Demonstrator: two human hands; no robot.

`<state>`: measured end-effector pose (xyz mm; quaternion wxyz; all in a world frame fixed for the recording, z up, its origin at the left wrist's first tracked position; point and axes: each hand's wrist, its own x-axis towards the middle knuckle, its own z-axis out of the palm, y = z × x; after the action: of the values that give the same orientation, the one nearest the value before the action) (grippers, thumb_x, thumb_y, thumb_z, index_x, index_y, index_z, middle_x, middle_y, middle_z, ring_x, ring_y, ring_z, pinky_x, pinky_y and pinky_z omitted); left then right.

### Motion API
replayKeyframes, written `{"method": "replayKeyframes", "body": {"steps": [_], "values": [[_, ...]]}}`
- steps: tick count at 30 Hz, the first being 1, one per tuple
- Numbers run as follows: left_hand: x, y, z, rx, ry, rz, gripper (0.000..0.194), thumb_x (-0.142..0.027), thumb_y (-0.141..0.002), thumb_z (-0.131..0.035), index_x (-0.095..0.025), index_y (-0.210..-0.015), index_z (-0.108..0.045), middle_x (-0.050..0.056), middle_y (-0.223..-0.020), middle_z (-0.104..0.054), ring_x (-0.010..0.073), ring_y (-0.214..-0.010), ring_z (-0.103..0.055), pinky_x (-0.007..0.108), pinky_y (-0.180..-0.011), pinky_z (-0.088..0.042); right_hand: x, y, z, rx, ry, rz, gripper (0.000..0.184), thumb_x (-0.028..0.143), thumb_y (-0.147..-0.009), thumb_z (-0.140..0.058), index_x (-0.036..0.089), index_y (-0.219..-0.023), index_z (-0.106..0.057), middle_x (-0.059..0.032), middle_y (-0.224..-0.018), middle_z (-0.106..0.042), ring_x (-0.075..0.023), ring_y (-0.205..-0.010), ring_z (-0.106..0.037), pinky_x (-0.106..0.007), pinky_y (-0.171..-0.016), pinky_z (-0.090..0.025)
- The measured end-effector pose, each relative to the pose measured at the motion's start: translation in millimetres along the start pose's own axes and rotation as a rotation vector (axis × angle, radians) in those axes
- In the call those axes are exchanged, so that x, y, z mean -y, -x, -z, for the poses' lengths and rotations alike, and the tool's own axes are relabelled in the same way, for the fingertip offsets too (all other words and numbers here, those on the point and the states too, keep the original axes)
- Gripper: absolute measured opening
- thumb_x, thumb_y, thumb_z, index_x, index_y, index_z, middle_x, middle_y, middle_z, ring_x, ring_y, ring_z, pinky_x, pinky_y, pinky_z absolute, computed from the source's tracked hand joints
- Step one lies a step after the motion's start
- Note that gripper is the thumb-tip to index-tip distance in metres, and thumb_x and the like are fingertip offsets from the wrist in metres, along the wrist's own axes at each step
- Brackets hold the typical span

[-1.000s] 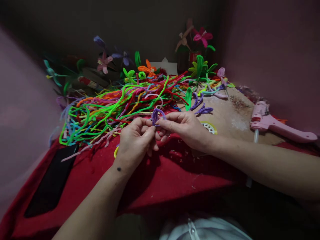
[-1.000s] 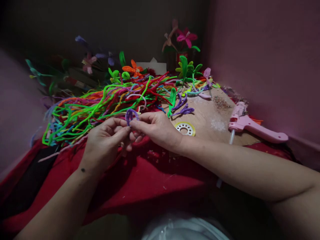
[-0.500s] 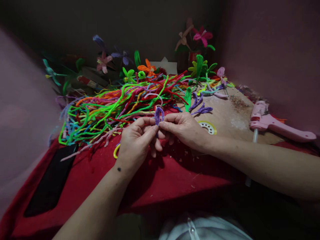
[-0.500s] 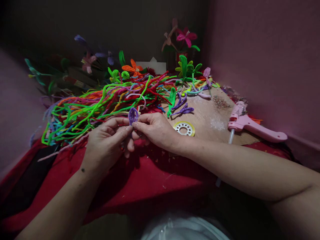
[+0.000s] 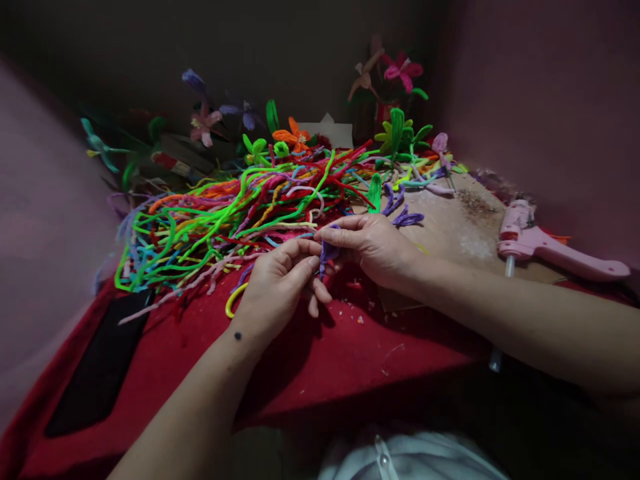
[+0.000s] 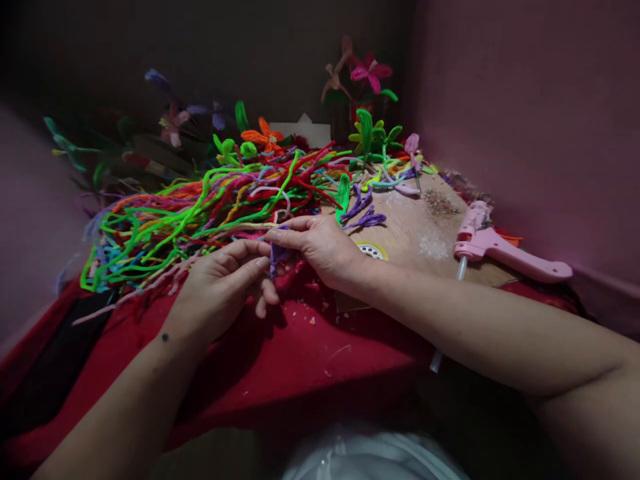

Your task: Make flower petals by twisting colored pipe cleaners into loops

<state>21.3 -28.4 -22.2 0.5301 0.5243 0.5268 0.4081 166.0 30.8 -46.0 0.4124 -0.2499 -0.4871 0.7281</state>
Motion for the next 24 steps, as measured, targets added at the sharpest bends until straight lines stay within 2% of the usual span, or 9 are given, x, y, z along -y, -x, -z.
{"method": "replayKeyframes", "body": {"steps": [6, 12, 17, 24], "values": [[1.5, -2.4, 3.4, 0.001, -0.061, 0.063, 0.01, -0.024, -0.08, -0.057, -0.016, -0.082, -0.051, 0.001, -0.049, -0.064, 0.0097, -0.031, -0.052, 0.016, -0.034, -0.039, -1.6, 1.0, 0.0, -0.015, 0.049, -0.027, 0.021, 0.033, -0.069, -0.072, 0.012, -0.072, -0.068, -0.002, -0.065, -0.065, -0.0101, -0.055, -0.058, -0.024, -0.057, -0.046], [-1.8, -3.5, 12.8, 0.129, 0.003, 0.134, 0.015, -0.028, -0.079, -0.059, -0.016, -0.077, -0.05, 0.005, -0.054, -0.067, 0.0126, -0.036, -0.057, 0.018, -0.037, -0.044, -0.3, -0.5, -2.5, -0.03, -0.029, -0.078, 0.02, 0.03, -0.066, -0.074, 0.012, -0.068, -0.065, -0.0015, -0.062, -0.064, -0.0103, -0.053, -0.057, -0.025, -0.057, -0.048], [-5.7, -4.9, 15.6, 0.113, -0.06, 0.156, 0.017, -0.027, -0.076, -0.061, -0.016, -0.073, -0.048, 0.005, -0.053, -0.067, 0.0135, -0.035, -0.058, 0.018, -0.035, -0.043, -0.5, 0.4, -5.0, -0.079, -0.081, -0.076, 0.024, 0.033, -0.059, -0.078, 0.014, -0.067, -0.065, 0.0001, -0.059, -0.064, -0.0103, -0.051, -0.057, -0.024, -0.055, -0.049], [-8.6, -1.6, 12.8, 0.116, -0.111, 0.138, 0.014, -0.024, -0.078, -0.058, -0.016, -0.072, -0.047, 0.004, -0.052, -0.066, 0.0117, -0.035, -0.057, 0.018, -0.037, -0.043, -1.2, 2.5, -5.0, -0.126, 0.002, -0.011, 0.022, 0.031, -0.061, -0.077, 0.013, -0.067, -0.067, -0.0005, -0.059, -0.064, -0.0094, -0.051, -0.056, -0.022, -0.054, -0.046]]}}
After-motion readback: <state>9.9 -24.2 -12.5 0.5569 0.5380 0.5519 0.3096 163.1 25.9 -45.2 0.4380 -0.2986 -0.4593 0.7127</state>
